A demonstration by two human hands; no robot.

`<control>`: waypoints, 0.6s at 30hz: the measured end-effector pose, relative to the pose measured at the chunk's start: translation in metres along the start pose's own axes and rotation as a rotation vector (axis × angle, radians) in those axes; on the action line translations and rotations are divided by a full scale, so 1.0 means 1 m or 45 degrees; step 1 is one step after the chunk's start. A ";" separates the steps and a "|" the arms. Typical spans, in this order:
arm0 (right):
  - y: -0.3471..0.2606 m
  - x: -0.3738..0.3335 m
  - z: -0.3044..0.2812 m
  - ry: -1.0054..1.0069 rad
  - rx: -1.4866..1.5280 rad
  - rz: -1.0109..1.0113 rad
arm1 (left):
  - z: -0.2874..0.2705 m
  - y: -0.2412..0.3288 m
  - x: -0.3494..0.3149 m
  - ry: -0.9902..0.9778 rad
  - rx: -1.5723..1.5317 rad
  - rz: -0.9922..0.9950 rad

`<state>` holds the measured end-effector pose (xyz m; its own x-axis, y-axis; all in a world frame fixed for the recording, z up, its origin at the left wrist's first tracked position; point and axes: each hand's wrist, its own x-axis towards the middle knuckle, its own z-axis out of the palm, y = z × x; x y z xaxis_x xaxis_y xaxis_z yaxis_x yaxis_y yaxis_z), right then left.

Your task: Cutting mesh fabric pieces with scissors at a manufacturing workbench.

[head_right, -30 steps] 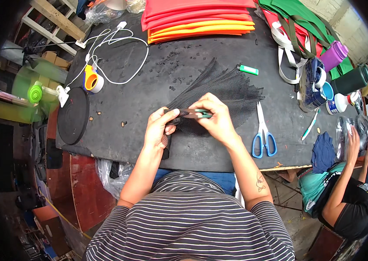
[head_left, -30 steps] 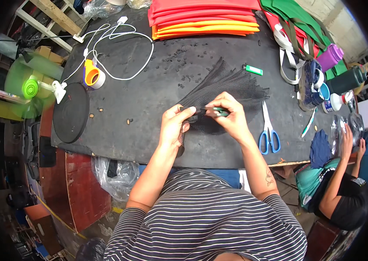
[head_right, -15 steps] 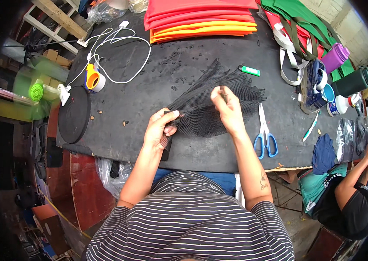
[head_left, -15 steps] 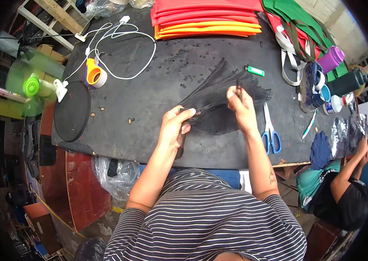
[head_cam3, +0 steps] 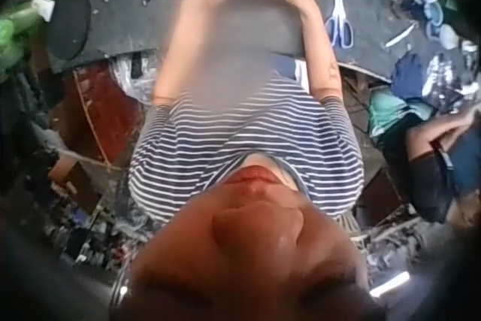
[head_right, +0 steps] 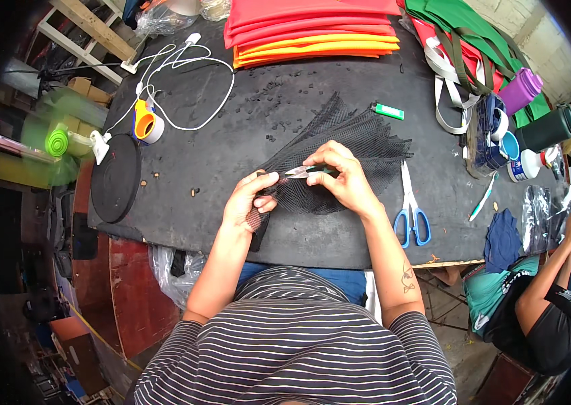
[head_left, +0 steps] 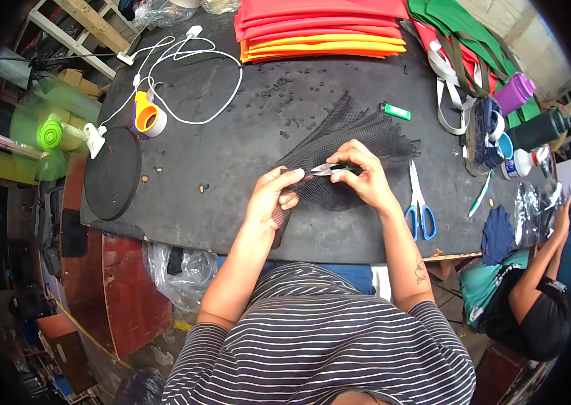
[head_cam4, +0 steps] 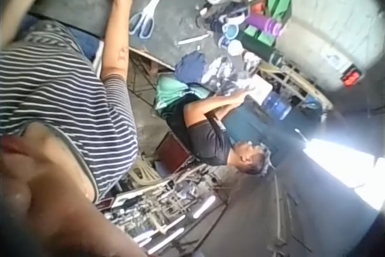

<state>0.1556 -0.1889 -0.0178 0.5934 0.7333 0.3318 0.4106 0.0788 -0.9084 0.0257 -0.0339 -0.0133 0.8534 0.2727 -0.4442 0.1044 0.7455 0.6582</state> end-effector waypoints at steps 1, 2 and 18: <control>0.001 0.001 0.000 -0.001 0.000 -0.001 | 0.000 0.000 0.000 -0.003 -0.001 0.002; 0.003 0.001 0.000 -0.009 -0.056 -0.036 | 0.000 0.000 0.001 -0.007 -0.002 0.004; 0.006 0.001 0.000 0.001 -0.083 -0.044 | 0.003 0.000 0.000 0.027 0.084 0.065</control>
<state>0.1587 -0.1882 -0.0227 0.5785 0.7304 0.3633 0.4754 0.0600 -0.8777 0.0271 -0.0362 -0.0113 0.8474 0.3230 -0.4214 0.0948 0.6888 0.7187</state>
